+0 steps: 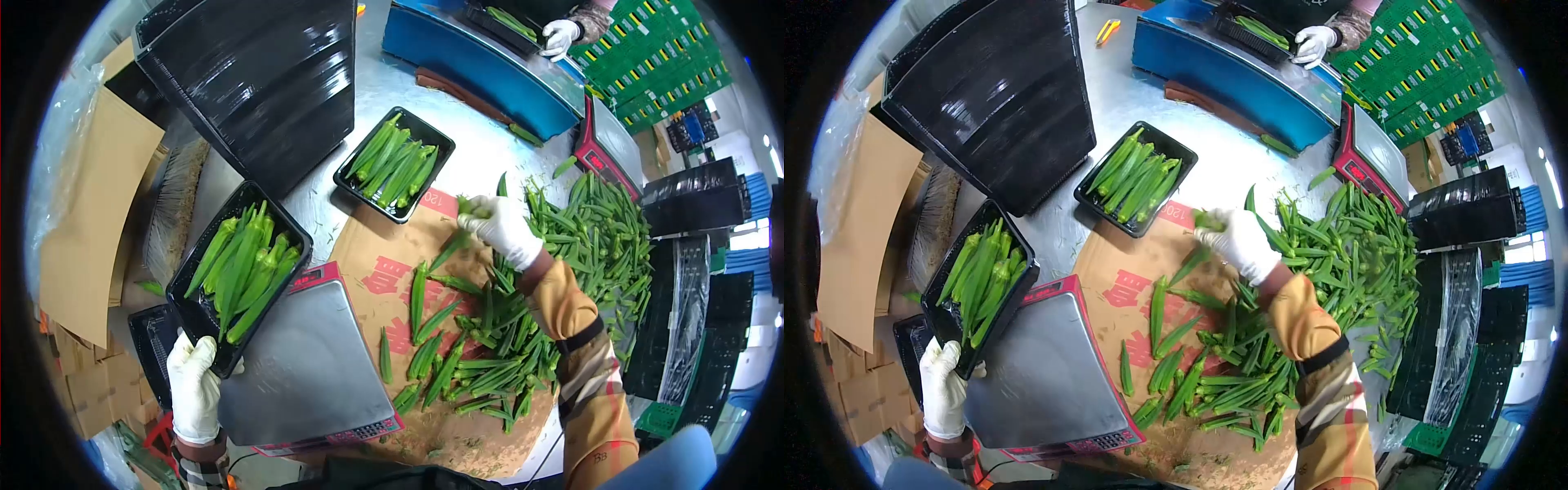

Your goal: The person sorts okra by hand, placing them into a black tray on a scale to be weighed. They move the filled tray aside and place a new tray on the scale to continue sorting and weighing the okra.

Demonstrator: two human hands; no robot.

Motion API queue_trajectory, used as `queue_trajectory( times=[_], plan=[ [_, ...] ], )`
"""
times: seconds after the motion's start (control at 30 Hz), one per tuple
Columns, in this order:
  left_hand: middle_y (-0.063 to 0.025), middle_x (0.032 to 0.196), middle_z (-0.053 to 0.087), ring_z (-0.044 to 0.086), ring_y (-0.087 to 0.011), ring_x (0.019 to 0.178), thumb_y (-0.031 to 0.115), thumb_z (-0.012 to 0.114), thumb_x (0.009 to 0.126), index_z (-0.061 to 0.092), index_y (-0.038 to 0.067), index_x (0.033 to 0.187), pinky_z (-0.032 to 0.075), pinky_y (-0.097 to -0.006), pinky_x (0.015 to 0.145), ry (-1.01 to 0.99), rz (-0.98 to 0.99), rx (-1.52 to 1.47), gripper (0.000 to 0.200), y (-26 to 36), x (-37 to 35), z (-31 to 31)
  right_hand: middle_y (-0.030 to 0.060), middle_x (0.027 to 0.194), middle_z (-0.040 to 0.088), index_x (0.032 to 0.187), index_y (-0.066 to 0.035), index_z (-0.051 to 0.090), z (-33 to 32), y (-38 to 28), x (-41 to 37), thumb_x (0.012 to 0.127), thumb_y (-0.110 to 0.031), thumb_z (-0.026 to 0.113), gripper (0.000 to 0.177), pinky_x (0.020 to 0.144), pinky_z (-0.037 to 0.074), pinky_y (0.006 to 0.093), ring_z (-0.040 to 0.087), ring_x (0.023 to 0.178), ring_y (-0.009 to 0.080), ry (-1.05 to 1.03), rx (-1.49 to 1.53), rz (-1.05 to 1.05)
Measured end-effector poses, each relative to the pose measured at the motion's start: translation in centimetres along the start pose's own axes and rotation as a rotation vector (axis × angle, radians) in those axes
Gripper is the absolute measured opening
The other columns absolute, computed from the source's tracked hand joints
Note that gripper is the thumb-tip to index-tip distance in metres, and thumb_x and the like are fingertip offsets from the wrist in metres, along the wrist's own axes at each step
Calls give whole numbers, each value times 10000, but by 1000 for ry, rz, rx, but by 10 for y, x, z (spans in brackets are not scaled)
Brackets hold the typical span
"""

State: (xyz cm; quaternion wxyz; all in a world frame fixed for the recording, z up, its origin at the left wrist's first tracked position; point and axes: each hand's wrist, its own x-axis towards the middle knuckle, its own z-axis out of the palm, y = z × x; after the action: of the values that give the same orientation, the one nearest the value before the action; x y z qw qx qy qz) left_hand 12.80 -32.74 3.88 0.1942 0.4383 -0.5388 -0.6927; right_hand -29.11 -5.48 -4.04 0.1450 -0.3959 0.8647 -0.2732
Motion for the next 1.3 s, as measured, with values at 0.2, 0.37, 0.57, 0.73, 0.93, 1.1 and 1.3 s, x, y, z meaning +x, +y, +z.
queue_trajectory(
  times=[0.2,0.37,0.57,0.73,0.93,1.1,1.3],
  plan=[
    [-109,942,699,684,-168,704,182,615,977,606,4,1087,588,-307,609,-23,4,-4,210,-7,-1,-5,6,710,633,910,-54,678,-52,-37,2,953,-238,733,197,435,342,207,509,523,54,-132,687,317],
    [-110,961,699,686,-162,720,165,606,977,600,5,1099,594,-291,606,34,2,-6,201,-2,-5,6,35,764,625,969,-48,638,-61,-7,-14,961,-248,714,214,413,322,208,512,518,70,16,906,417],
    [-94,963,699,663,-141,709,203,590,991,599,17,1085,563,-288,625,18,17,32,209,-8,-1,-7,19,695,651,917,-64,670,-105,-12,-147,916,-210,742,162,479,450,224,585,538,92,-437,620,705],
    [-62,1015,678,681,-137,808,131,550,1018,595,7,1193,577,-293,664,-61,-15,0,220,-13,0,-11,8,775,710,988,-114,771,-84,17,-398,905,-404,759,302,611,516,263,647,673,107,-1056,548,905],
    [-65,1018,685,674,-133,786,130,559,1014,611,0,1182,573,-290,649,-127,15,-13,219,-11,-4,-3,51,854,755,1087,-85,774,-75,25,-468,919,-411,742,367,678,553,310,665,703,120,-937,402,461],
    [-75,913,675,635,-139,677,192,576,996,599,14,1108,540,-280,604,-19,43,34,212,-7,-11,7,23,772,703,946,-12,734,-95,-13,-216,947,-231,724,219,574,522,279,628,635,100,-190,381,716],
    [-108,971,704,670,-161,689,179,581,984,603,-6,1139,567,-294,597,45,0,-11,242,1,-13,9,195,869,723,935,-30,742,-36,69,-21,830,-289,771,281,756,549,417,710,824,354,92,-247,390]
  ],
)
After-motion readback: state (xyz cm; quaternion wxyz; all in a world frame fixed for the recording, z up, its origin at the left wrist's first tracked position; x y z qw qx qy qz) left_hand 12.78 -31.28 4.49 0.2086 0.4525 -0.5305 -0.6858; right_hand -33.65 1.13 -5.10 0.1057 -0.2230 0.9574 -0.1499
